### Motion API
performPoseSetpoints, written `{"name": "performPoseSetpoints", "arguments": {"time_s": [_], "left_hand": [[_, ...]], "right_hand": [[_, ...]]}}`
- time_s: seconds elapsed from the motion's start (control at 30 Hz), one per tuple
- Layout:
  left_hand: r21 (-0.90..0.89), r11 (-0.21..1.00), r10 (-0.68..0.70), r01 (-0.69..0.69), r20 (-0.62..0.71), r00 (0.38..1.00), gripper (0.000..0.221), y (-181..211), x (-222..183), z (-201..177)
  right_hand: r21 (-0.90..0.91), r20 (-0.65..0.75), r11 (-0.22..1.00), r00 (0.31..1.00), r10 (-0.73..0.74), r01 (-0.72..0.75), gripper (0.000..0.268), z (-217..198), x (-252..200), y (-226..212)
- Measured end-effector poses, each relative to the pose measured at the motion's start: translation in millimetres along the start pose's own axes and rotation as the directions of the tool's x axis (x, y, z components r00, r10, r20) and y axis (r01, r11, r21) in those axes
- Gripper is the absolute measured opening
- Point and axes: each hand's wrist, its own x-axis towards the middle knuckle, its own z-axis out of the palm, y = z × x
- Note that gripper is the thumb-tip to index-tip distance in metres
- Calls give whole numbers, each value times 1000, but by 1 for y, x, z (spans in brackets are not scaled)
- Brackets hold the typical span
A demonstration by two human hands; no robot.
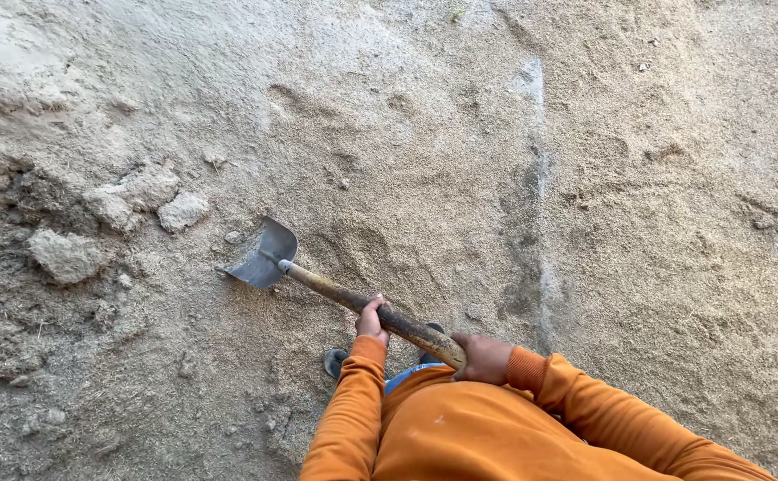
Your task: Shovel rice husks from a pile into large white bags.
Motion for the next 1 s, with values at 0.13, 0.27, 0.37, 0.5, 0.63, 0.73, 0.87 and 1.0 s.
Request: {"name": "performPoseSetpoints", "arguments": {"time_s": [0.13,0.27,0.37,0.5,0.63,0.73,0.87,1.0], "left_hand": [[0,1000,26,-26,-158,987,29,-6,-15,5],[15,1000,-10,12,-93,996,28,-1,-6,-21],[189,980,-62,67,-29,998,24,23,-45,-11],[367,921,-137,134,-19,990,23,39,-47,-25],[478,856,-232,198,14,973,24,52,-40,-44],[521,820,-270,238,-14,963,26,62,-23,-61],[551,782,-310,293,-64,949,31,78,11,-87],[620,735,-288,275,-81,954,32,94,1,-81]], "right_hand": [[59,-6,998,999,-37,37,83,-4,-8,4],[47,25,997,997,-68,67,82,-2,0,6],[68,73,996,995,-67,62,78,-10,-8,-17],[4,19,999,999,-42,41,82,-2,2,-18],[-18,12,999,999,32,-32,90,14,10,-14],[-20,-2,999,999,50,-50,90,19,4,-28],[-17,12,990,990,140,-140,82,9,-17,-60],[84,-110,996,994,-5,15,78,38,0,-34]]}}
